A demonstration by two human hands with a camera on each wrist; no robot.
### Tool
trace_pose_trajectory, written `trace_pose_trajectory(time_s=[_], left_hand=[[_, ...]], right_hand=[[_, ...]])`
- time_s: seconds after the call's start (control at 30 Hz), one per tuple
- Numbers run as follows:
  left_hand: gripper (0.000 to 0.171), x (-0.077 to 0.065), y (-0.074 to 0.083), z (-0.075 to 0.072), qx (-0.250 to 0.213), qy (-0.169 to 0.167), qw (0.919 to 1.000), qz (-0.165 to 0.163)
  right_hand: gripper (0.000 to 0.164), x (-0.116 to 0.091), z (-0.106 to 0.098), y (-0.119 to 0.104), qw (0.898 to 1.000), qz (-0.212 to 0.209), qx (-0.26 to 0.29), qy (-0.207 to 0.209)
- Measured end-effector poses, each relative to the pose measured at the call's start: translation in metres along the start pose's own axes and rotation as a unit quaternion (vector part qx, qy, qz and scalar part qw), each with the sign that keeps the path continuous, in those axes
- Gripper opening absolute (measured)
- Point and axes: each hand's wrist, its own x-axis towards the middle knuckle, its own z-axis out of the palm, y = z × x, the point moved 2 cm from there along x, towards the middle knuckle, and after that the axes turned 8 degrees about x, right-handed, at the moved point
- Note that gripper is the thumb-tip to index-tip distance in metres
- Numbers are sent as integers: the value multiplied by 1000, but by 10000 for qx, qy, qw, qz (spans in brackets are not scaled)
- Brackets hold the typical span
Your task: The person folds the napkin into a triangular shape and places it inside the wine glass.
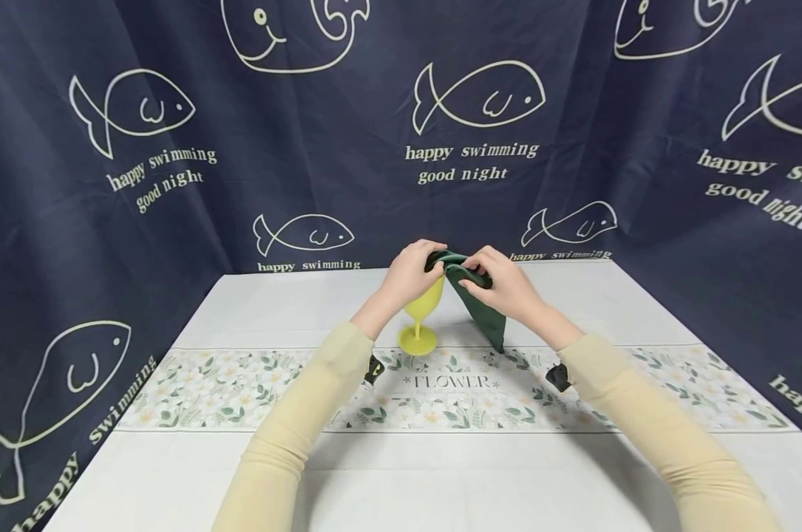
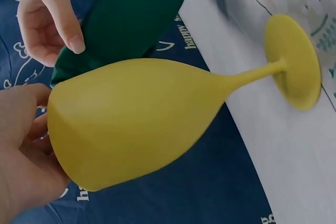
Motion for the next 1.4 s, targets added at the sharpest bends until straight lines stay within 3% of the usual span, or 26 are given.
trace_pose_trajectory(time_s=[0.13, 0.4, 0.57, 0.8, 1.03, 1.23, 1.4], left_hand=[[29, 0, -3, 0, 136, 204, 9997, -3], [5, -3, -9, -1, 572, 966, 9933, 270], [20, -6, -10, -2, 760, 1072, 9908, 328], [43, -4, -15, -2, 903, 896, 9919, -1], [51, -3, -20, -5, 222, 1221, 9918, -291], [51, -3, -22, -6, -462, 1616, 9853, -316], [44, -5, -22, -4, -932, 1794, 9786, -376]], right_hand=[[20, 0, 3, -2, 9999, 80, 56, -29], [20, -1, 9, -3, 9999, 106, 87, -26], [21, -3, 13, -3, 9999, 122, 96, 57], [22, -4, 16, -1, 9993, 343, 158, 83], [22, -3, 16, -1, 9993, 320, 152, 97], [22, -2, 16, 3, 9976, 553, 411, 41], [21, 1, 15, 8, 9927, 905, 743, -304]])
